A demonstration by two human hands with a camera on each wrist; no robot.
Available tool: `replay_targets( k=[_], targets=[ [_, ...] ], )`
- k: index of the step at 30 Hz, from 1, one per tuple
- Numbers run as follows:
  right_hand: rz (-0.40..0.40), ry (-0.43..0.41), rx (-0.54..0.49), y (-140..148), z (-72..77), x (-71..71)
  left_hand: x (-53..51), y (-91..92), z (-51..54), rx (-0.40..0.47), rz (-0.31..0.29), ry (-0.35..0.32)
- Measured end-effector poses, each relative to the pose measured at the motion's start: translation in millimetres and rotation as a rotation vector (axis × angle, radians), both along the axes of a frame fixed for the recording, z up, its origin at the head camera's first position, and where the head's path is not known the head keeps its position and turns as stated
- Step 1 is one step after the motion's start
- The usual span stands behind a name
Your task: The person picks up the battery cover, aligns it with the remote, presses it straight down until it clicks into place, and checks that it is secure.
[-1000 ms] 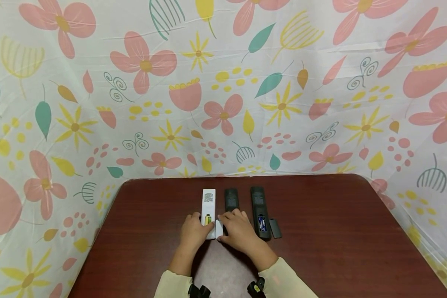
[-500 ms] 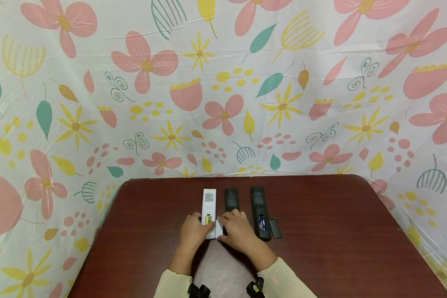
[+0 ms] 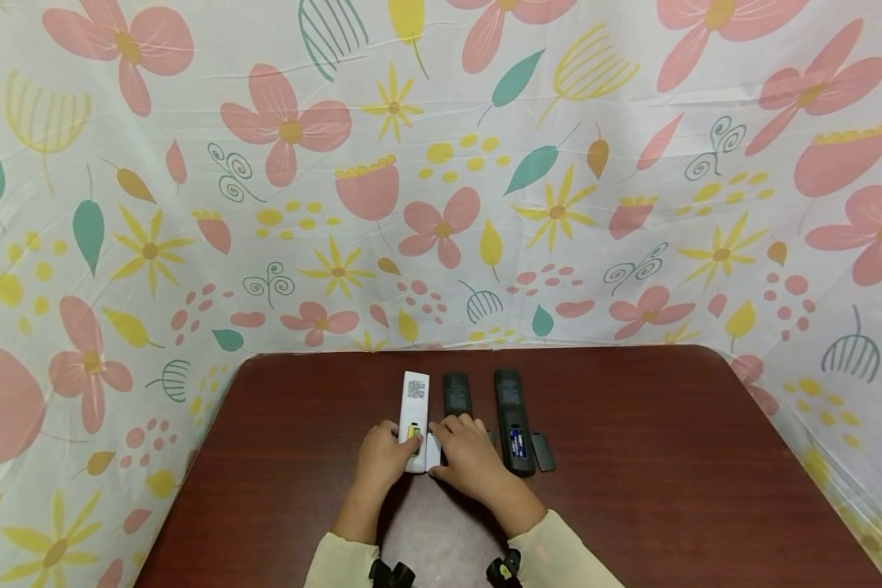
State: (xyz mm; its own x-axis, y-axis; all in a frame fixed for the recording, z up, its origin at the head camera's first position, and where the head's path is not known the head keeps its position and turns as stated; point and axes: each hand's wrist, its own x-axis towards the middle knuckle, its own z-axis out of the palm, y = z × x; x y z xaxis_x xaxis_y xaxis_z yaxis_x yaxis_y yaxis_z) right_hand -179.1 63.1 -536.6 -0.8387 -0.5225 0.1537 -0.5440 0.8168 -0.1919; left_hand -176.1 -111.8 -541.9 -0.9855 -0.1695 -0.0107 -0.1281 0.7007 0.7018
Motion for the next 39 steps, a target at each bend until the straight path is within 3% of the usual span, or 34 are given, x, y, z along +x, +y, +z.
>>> replay_targets(
  k=[10,21,27,39],
  targets=[
    [-0.001,0.01,-0.093,-0.2,-2.7,1.3,-0.6,-3.2,-1.7,0.094,0.014,-0.034],
    [0.005,0.036,-0.124,1.0,-5.5,3.0,-0.8,-3.8,-2.1,0.169,0.047,-0.02],
    [0.013,0.008,-0.167,1.0,-4.1,3.5,-1.0,-3.2,0.9,0.216,0.074,-0.007],
    [0.037,-0.11,-0.263,3.5,1.8,3.5,-6.5,-4.1,1.4,0.508,0.07,-0.006]
  ],
)
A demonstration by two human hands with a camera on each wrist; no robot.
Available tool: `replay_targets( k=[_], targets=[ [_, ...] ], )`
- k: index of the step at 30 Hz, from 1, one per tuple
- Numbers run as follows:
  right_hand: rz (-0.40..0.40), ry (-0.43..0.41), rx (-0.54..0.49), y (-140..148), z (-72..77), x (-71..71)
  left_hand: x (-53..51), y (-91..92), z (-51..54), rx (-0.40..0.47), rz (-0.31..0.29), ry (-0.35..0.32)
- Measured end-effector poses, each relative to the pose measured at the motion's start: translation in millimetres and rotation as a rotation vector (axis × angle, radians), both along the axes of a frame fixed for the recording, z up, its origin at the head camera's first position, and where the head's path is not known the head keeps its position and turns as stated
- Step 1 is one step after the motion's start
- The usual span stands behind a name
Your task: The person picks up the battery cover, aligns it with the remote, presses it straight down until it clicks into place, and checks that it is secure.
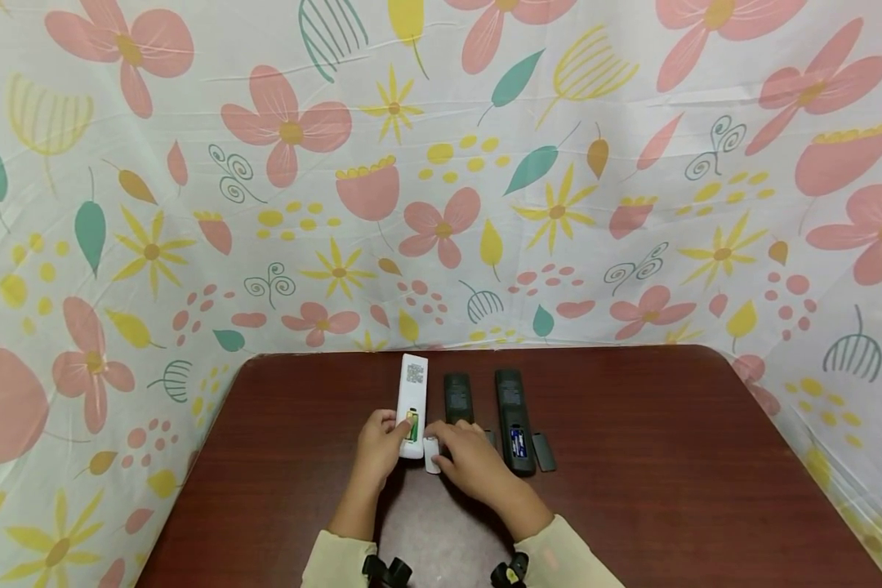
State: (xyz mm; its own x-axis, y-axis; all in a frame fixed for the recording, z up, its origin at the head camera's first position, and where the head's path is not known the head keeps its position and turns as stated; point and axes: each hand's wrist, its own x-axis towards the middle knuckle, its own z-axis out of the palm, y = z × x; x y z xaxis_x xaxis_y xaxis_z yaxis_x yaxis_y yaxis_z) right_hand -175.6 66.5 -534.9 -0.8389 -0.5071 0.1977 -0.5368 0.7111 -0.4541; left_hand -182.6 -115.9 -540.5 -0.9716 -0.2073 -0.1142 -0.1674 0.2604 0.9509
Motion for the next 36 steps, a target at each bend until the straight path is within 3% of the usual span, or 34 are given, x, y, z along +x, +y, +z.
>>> replay_targets(
  k=[6,15,29,36],
  targets=[
    [0.009,-0.071,-0.069,5,2.9,-0.2,-0.1,1.4,2.2,0.083,-0.021,-0.027],
    [0.007,-0.043,-0.158,15,7.2,-5.4,2.3,5.8,6.7,0.194,-0.082,-0.004],
    [-0.057,-0.053,-0.222,26,10.1,-9.9,3.6,13.6,9.9,0.269,-0.166,-0.037],
    [-0.073,-0.054,-0.328,33,13.3,-13.5,5.8,19.1,8.7,0.358,-0.226,-0.022]
  ],
)
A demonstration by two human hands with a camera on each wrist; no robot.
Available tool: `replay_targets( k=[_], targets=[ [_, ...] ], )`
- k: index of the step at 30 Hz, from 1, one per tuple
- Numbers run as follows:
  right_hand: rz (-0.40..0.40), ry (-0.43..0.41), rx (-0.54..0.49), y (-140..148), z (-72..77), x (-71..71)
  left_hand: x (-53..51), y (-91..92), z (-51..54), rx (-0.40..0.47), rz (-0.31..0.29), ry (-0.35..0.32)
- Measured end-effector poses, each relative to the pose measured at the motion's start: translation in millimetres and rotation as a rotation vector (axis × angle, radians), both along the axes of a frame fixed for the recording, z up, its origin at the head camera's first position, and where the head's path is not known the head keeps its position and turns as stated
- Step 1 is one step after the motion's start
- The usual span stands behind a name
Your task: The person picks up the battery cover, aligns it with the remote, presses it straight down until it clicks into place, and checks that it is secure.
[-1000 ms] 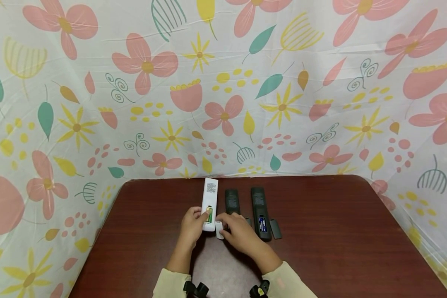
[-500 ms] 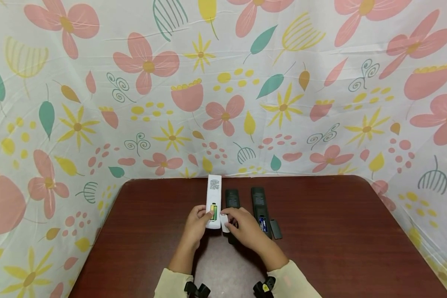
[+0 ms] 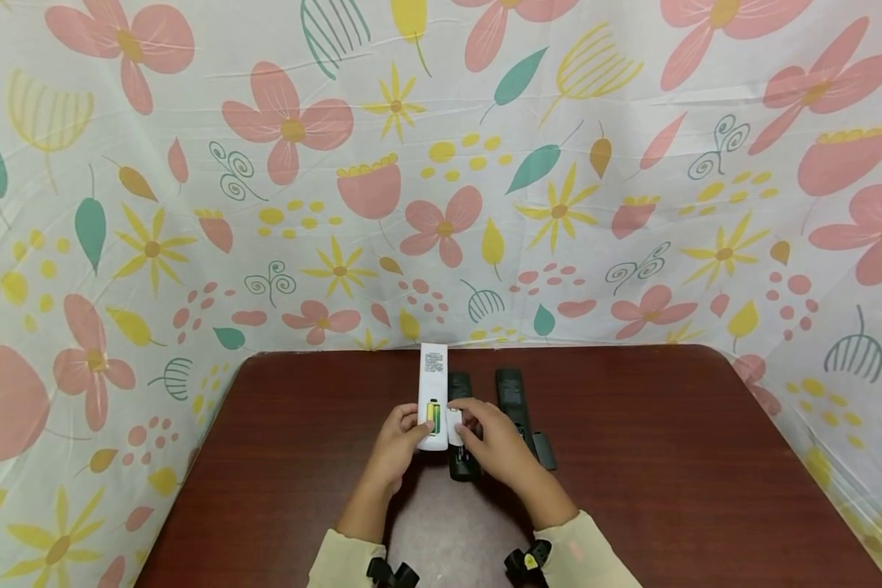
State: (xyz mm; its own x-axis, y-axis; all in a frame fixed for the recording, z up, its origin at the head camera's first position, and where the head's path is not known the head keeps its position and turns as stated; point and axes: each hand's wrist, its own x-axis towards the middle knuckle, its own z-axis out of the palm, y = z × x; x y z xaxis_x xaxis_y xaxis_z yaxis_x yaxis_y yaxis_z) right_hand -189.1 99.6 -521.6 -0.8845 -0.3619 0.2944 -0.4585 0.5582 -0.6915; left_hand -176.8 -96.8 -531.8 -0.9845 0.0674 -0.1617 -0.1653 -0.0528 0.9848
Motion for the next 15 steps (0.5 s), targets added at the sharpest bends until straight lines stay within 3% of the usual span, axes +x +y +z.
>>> replay_targets(
  k=[6,15],
  targets=[
    [-0.029,-0.002,-0.081,5.2,2.2,-3.6,0.2,2.8,-2.1,0.053,-0.038,-0.005],
    [-0.071,-0.005,-0.124,8.6,7.4,-7.3,1.1,4.2,-4.1,0.152,-0.092,-0.002]
  ],
)
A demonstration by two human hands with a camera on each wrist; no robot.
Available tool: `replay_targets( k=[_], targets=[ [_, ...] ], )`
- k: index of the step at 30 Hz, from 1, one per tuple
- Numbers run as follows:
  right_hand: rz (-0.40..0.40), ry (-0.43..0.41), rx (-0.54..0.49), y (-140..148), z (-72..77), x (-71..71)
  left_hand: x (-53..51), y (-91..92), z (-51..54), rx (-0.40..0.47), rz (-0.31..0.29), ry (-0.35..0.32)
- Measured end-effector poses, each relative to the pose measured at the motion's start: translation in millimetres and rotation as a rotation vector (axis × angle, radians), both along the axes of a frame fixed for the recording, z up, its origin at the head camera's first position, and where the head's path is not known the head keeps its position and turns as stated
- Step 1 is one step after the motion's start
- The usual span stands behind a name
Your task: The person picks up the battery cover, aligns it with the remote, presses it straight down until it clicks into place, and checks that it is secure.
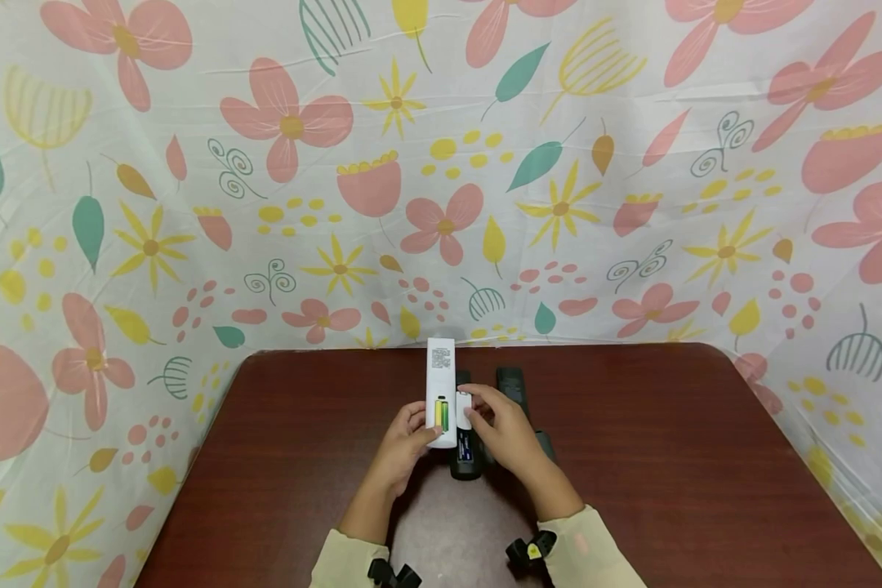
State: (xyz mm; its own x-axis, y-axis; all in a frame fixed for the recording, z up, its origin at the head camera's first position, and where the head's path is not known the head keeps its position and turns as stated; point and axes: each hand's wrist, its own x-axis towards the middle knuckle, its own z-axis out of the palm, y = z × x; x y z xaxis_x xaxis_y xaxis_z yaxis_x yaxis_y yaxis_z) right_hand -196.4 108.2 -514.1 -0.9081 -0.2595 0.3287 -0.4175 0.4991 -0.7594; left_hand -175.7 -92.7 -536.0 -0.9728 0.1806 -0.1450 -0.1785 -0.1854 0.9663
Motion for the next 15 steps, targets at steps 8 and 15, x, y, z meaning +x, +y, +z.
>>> replay_targets(
  k=[8,15],
  targets=[
    [-0.013,-0.01,-0.05,-0.9,6.0,1.2,0.4,-1.6,-2.1,0.062,-0.042,-0.004],
    [-0.028,-0.025,-0.101,-1.1,7.6,1.2,0.8,-0.5,-2.1,0.082,-0.084,0.025]
  ],
)
